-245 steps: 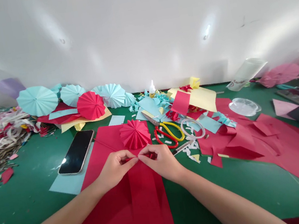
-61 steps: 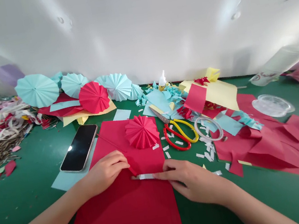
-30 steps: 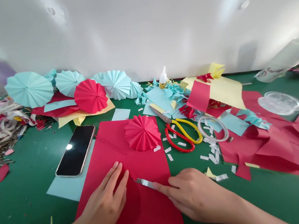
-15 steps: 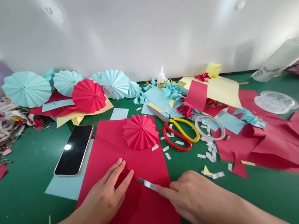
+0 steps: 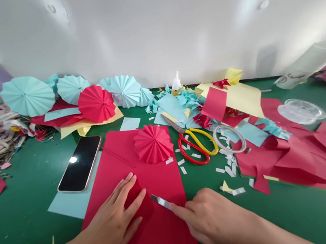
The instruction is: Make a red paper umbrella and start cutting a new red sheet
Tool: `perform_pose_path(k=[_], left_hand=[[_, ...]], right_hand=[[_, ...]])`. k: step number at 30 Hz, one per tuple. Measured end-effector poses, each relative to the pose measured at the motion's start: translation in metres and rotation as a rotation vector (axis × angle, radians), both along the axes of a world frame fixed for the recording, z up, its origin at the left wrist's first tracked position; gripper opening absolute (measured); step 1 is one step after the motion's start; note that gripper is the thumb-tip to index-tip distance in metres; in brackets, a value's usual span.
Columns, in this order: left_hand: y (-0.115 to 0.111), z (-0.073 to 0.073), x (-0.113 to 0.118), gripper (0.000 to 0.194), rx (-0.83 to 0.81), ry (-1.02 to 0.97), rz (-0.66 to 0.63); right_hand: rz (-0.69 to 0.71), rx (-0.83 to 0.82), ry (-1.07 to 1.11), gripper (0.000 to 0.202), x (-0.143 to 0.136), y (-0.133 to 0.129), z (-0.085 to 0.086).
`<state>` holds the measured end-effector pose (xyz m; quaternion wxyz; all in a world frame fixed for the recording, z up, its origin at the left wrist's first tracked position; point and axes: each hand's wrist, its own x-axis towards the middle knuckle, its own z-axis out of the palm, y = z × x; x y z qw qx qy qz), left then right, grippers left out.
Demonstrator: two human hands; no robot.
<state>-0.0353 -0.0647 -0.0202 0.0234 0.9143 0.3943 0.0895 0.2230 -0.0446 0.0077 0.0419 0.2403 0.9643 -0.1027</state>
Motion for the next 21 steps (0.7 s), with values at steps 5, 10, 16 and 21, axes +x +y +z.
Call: perform_pose_path(k=[5, 10, 16, 21], left_hand=[[-0.0002, -0.0008, 0.0004, 0.042, 0.005, -0.012, -0.005], [0.0002, -0.0009, 0.0001, 0.042, -0.004, -0.009, -0.007], [0.0011, -0.0008, 0.0009, 0.040, 0.010, -0.031, -0.007], [0.0017, 0.0003, 0.0019, 0.040, 0.015, -0.031, -0.003]], right_hand=[[-0.001, -0.030, 0.014, 0.042, 0.0003, 0.0025, 0.0015], [0.009, -0.019, 0.030, 0.042, -0.0004, 0.0049, 0.0014], [0.009, -0.009, 0.022, 0.045, 0.0000, 0.0068, 0.0006], [-0.010, -0.005, 0.052, 0.042, -0.0016, 0.0074, -0.0003]])
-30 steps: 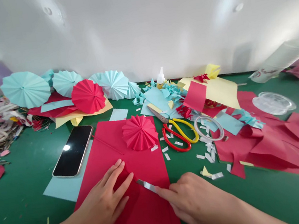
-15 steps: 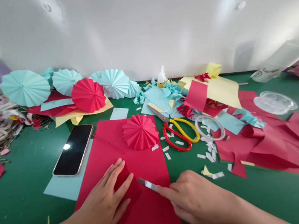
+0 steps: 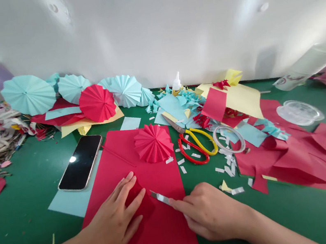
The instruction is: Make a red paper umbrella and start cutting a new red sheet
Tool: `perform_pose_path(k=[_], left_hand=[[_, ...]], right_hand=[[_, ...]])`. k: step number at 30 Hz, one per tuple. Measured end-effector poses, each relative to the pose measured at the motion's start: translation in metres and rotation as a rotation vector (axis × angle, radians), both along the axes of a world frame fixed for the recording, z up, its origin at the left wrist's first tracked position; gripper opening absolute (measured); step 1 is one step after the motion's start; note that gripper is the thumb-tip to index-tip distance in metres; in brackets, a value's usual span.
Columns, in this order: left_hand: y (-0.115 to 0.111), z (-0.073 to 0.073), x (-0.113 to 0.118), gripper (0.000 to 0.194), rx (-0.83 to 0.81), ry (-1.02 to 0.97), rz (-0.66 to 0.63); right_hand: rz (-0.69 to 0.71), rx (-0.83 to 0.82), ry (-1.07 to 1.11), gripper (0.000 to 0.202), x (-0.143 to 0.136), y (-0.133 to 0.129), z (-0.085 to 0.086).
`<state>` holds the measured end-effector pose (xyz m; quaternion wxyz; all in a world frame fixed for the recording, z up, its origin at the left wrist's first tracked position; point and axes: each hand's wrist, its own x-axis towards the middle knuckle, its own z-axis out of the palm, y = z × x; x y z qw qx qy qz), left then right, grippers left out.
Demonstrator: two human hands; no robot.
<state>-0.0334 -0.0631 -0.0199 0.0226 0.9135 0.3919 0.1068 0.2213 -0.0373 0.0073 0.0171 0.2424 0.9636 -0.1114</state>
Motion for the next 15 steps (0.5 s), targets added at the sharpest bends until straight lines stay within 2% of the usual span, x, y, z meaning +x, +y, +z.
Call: perform_pose_path(k=[15], left_hand=[[-0.0017, 0.0016, -0.0002, 0.039, 0.009, -0.009, 0.004]], right_hand=[[-0.031, -0.041, 0.006, 0.041, -0.0034, 0.0062, -0.0024]])
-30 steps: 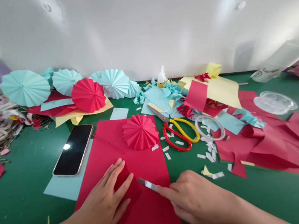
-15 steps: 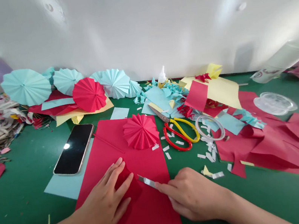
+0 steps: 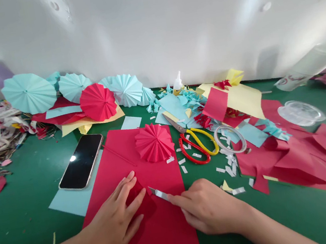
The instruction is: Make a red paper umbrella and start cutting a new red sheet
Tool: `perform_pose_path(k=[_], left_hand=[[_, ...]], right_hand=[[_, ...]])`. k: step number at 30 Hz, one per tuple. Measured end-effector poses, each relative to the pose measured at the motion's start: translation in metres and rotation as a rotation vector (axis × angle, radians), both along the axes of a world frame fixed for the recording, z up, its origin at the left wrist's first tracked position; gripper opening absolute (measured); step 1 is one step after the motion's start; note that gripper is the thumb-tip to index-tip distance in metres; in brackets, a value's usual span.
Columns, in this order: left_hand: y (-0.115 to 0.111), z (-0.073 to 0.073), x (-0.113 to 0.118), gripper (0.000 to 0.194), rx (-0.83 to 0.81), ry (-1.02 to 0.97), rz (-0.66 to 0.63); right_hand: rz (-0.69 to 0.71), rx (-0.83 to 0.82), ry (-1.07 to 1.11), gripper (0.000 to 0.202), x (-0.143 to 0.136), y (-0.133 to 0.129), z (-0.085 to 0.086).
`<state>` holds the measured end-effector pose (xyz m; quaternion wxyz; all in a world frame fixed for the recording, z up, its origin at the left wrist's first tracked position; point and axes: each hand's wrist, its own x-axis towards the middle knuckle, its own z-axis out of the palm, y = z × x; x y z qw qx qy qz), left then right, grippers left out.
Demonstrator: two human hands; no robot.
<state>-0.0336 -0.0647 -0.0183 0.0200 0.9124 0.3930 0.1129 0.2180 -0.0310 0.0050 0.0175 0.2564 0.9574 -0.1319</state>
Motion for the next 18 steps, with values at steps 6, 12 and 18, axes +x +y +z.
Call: perform_pose_path(k=[6, 12, 18], left_hand=[[0.001, 0.000, -0.001, 0.038, -0.017, -0.035, -0.005], [0.006, 0.001, -0.006, 0.042, -0.120, -0.045, -0.094], [0.015, 0.004, -0.009, 0.052, -0.194, -0.009, -0.169]], right_hand=[[-0.024, -0.057, 0.012, 0.040, 0.001, 0.002, 0.006], [0.005, -0.054, -0.001, 0.040, 0.008, 0.000, 0.007], [0.038, -0.036, -0.013, 0.042, 0.011, -0.004, 0.001]])
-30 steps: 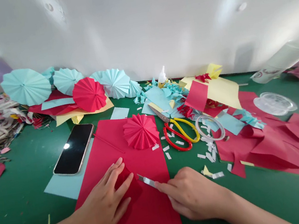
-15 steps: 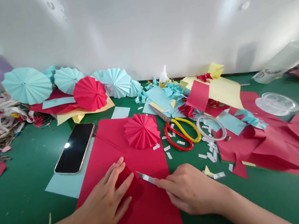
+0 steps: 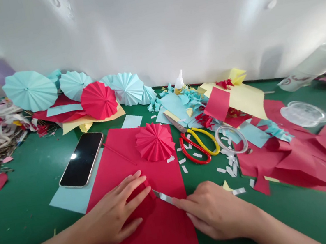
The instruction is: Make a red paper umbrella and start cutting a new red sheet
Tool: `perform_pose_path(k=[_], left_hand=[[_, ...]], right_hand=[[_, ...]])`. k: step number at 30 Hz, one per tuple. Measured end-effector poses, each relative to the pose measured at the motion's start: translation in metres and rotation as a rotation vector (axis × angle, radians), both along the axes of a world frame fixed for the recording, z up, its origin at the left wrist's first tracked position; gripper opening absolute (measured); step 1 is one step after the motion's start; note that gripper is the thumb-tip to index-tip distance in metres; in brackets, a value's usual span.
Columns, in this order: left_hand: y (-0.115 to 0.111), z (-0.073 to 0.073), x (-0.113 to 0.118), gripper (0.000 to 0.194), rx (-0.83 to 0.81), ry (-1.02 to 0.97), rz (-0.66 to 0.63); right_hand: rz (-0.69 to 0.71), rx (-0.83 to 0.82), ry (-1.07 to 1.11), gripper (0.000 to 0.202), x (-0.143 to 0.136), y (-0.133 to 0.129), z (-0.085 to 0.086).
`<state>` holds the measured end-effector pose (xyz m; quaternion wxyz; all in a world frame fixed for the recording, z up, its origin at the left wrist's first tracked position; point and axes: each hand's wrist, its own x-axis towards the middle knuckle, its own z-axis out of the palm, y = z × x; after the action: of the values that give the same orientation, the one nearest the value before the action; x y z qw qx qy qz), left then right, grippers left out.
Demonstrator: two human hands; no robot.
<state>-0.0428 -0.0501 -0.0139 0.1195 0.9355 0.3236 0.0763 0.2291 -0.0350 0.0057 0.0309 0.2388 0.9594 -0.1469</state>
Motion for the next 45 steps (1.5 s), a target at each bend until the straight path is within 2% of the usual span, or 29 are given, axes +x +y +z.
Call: perform_pose_path(k=[14, 45], left_hand=[[-0.0005, -0.0009, 0.0007, 0.056, -0.022, 0.048, 0.039], [-0.0020, -0.0047, 0.0008, 0.052, 0.018, -0.001, 0.047]], right_hand=[[0.002, 0.083, 0.010, 0.042, 0.0003, -0.0032, -0.0061], [-0.080, -0.009, 0.050, 0.037, -0.0048, 0.0020, -0.0056]])
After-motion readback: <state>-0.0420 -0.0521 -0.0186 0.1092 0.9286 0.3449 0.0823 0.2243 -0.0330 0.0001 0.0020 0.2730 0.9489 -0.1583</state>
